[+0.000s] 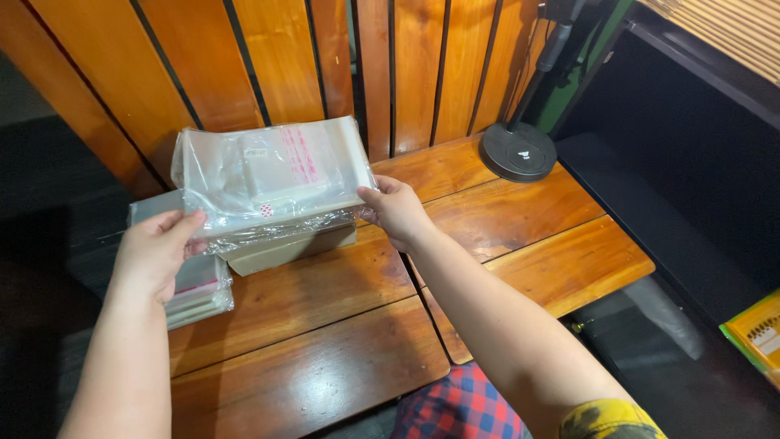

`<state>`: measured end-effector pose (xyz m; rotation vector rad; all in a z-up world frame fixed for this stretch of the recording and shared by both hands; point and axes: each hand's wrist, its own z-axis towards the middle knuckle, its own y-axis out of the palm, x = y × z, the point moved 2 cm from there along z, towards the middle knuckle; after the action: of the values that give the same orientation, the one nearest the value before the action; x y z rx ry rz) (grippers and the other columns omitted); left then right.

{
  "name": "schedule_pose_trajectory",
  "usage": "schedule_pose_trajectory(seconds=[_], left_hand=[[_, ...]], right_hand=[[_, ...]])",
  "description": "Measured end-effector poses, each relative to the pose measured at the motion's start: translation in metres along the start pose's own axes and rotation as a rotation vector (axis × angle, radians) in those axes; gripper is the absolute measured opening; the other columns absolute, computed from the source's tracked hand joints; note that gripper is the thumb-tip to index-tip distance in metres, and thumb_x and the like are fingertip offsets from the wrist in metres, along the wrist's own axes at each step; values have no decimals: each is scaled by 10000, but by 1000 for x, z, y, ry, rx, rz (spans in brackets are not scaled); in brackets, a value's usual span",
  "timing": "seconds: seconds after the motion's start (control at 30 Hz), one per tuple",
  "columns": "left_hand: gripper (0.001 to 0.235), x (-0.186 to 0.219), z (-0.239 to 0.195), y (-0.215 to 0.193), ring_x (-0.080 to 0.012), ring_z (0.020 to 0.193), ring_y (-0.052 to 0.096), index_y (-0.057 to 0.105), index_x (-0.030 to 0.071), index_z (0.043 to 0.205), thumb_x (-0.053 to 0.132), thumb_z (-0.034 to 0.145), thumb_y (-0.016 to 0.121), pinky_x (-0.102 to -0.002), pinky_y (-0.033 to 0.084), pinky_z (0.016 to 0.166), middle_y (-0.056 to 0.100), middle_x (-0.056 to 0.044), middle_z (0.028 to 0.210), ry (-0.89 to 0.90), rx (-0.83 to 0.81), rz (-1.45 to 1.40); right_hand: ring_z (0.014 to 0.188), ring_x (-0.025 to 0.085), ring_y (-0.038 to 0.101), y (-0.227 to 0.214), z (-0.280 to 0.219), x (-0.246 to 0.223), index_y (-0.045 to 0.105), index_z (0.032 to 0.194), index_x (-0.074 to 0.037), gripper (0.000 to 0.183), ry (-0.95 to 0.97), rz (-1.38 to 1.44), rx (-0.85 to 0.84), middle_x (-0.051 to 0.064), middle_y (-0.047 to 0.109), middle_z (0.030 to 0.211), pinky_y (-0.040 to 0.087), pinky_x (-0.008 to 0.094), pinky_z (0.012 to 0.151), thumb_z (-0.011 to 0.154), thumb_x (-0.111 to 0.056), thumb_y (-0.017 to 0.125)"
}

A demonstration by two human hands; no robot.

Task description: The person organizes stationery items by picking up stacks of pink gift bags, A4 photo paper packages, and clear plastic sleeves from a wooden bench and placing them onto a black shelf. The person handles each item by hand and arranges them in neat stacks on the shelf.

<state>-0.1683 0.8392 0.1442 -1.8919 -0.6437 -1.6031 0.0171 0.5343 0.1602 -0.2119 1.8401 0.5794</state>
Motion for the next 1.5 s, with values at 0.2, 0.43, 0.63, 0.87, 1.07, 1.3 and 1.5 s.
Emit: schedule_pose_trajectory(seconds=[0.2,0.43,0.63,0.87,1.07,1.3,1.5], left_hand=[[177,8,-6,0,-60,809,592,696,76,1050,226,984,762,-169,515,695,674,12,959,-80,-9,-86],[114,-13,-13,8,-80,785,646,711,85,1026,155,950,762,-191,522,683,735,-15,965,-13,-39,-163],[240,9,-71,41,-145,807,647,713,21,1139,70,908,757,-252,498,741,737,-70,991,-58,30,-148],[315,3,-120,117,-138,846,663,704,5,1207,19,899,773,-294,586,791,670,-65,912,166,-72,-266],[412,-11,-143,201,-188,972,653,679,-52,1283,-4,881,758,-354,566,872,704,-144,1047,122,-177,-199],[452,-47,-157,299,-197,1050,711,657,-59,1329,3,889,739,-365,581,925,739,-159,1129,31,-350,-168],[425,-52,-162,351,-165,1021,711,703,-13,1294,71,880,741,-351,587,893,757,-125,1078,55,-419,46]], right_hand=[[1006,212,683,7,-21,-12,660,1341,-44,367,-1,-8,36,110,736,1224,572,326,862,978,-72,616],[964,189,672,-15,-28,13,655,1345,0,368,-108,152,9,118,726,1160,565,273,786,979,-20,616],[1004,206,688,-44,-71,6,657,1317,52,371,-209,91,10,134,737,1157,567,331,909,955,-24,631],[814,188,740,-114,-111,6,623,1394,21,462,-261,154,234,144,741,1051,641,295,708,938,45,689],[782,176,741,-194,-157,11,632,1394,-4,478,-323,136,397,128,751,1009,637,274,692,925,47,708],[874,213,732,-281,-196,33,629,1402,17,462,-366,85,585,173,760,1089,639,375,768,947,35,705],[954,218,739,-328,-207,56,644,1392,1,462,-379,124,713,147,760,1138,627,380,845,937,44,713]])
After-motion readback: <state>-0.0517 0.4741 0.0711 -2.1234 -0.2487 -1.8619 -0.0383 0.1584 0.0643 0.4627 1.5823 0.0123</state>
